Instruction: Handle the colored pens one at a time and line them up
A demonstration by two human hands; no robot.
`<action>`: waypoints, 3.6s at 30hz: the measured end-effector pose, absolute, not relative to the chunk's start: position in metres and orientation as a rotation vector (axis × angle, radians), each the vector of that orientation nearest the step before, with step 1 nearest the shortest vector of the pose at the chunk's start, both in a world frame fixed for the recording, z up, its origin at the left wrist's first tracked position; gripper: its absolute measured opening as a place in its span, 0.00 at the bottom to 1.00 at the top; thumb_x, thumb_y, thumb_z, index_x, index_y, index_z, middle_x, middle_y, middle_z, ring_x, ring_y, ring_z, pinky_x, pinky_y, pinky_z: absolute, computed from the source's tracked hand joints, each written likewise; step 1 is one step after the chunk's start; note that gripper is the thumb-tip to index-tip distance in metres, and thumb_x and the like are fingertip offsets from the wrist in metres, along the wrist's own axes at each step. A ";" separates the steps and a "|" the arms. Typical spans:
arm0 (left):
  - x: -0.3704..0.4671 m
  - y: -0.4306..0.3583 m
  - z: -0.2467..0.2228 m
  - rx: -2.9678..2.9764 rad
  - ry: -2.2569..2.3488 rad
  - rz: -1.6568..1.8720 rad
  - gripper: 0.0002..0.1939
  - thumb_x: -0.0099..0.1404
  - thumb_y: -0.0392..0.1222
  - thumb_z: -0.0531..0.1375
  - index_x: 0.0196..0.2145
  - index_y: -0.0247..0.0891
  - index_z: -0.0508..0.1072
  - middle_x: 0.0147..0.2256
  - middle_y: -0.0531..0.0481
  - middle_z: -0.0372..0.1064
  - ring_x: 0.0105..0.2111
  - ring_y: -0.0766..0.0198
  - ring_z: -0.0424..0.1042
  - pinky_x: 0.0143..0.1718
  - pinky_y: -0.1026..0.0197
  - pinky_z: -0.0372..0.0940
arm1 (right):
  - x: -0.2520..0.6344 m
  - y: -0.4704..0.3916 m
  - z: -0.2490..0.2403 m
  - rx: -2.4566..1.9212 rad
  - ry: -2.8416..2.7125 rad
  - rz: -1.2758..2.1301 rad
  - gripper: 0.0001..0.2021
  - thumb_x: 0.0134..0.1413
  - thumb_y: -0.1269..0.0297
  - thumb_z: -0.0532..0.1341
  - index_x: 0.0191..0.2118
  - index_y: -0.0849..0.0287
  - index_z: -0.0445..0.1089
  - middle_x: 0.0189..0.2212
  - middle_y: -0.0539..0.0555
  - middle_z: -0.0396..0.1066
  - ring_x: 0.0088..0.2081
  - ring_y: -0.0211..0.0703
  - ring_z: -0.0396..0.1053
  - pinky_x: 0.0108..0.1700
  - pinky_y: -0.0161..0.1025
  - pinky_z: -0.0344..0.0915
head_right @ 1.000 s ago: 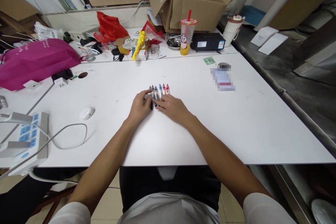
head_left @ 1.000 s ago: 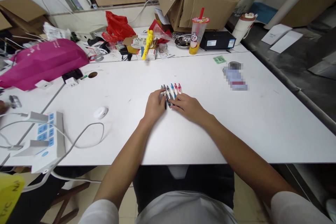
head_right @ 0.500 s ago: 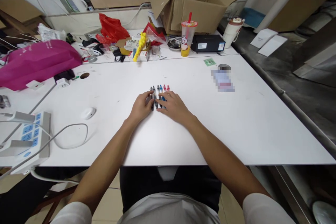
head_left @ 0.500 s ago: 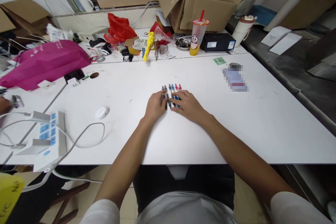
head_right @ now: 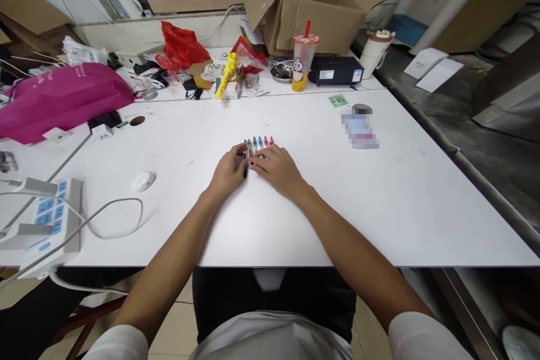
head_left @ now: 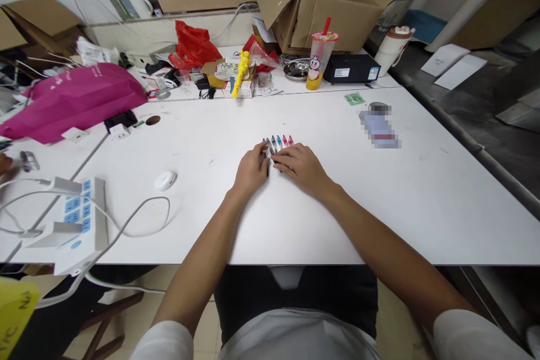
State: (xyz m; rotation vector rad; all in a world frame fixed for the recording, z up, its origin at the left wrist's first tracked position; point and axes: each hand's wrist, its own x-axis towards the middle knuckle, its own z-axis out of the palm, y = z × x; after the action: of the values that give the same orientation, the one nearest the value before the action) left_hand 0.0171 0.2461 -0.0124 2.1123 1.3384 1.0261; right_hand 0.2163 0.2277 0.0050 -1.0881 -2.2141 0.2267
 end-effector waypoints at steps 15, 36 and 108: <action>0.021 0.240 0.011 1.688 1.324 1.236 0.20 0.75 0.54 0.51 0.49 0.39 0.76 0.49 0.40 0.78 0.51 0.49 0.75 0.52 0.46 0.69 | 0.217 0.210 0.013 -0.989 -1.530 0.783 0.11 0.66 0.57 0.61 0.46 0.52 0.78 0.39 0.54 0.81 0.41 0.46 0.78 0.40 0.43 0.72; 0.034 0.239 0.018 0.905 0.939 1.282 0.17 0.68 0.57 0.63 0.40 0.40 0.68 0.41 0.42 0.81 0.41 0.58 0.82 0.44 0.56 0.77 | 0.219 0.211 0.013 -1.113 -1.613 0.870 0.15 0.66 0.51 0.59 0.51 0.52 0.72 0.40 0.54 0.79 0.35 0.43 0.73 0.36 0.41 0.69; 0.034 0.239 0.021 0.890 0.878 1.467 0.21 0.65 0.57 0.67 0.41 0.44 0.61 0.42 0.47 0.79 0.42 0.55 0.82 0.30 0.66 0.72 | 0.232 0.223 0.016 -1.290 -1.338 0.982 0.14 0.54 0.51 0.68 0.35 0.58 0.77 0.22 0.46 0.58 0.26 0.36 0.53 0.27 0.36 0.51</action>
State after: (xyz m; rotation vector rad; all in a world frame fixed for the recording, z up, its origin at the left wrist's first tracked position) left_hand 0.0338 0.2390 0.0213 0.8903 0.8779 1.4666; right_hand 0.2320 0.2234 0.0163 -1.2903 -1.3377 0.9823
